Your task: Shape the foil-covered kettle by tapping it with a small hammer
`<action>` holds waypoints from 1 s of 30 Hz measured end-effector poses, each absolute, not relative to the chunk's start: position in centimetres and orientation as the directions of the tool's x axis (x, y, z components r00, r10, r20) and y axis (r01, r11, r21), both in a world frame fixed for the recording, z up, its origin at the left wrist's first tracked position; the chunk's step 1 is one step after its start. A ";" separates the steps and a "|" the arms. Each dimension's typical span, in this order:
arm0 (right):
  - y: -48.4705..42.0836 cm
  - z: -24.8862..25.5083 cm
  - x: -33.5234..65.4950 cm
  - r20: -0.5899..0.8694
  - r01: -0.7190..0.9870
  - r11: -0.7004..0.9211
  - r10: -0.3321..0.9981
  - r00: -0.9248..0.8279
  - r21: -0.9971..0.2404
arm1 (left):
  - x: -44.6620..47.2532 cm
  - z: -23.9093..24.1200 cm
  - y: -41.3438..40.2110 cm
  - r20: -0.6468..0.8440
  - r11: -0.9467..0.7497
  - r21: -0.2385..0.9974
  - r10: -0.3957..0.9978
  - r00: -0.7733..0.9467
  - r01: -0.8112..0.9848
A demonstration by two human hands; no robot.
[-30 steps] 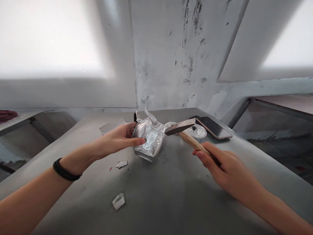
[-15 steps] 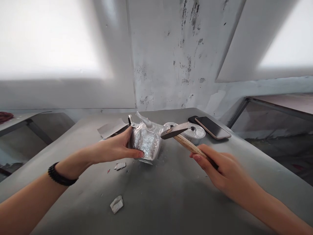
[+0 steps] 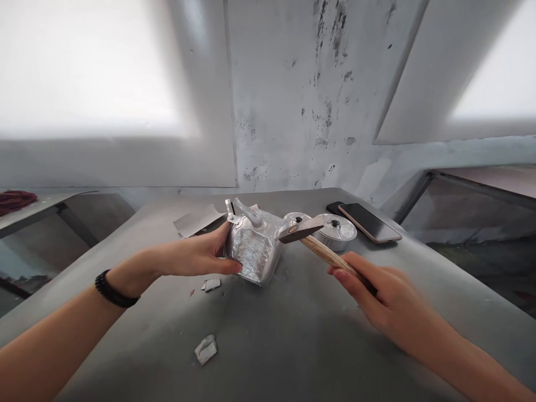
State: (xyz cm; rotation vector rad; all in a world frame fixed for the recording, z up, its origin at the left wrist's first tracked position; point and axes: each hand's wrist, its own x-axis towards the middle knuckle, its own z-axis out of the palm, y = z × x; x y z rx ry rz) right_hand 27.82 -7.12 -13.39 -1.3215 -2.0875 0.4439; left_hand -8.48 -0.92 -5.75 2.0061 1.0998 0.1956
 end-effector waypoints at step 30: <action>-8.9 -11.1 27.2 0.579 0.676 0.552 0.784 -0.224 -0.487 | -3.7 -3.1 -4.9 -0.121 -0.177 0.758 0.908 0.401 0.628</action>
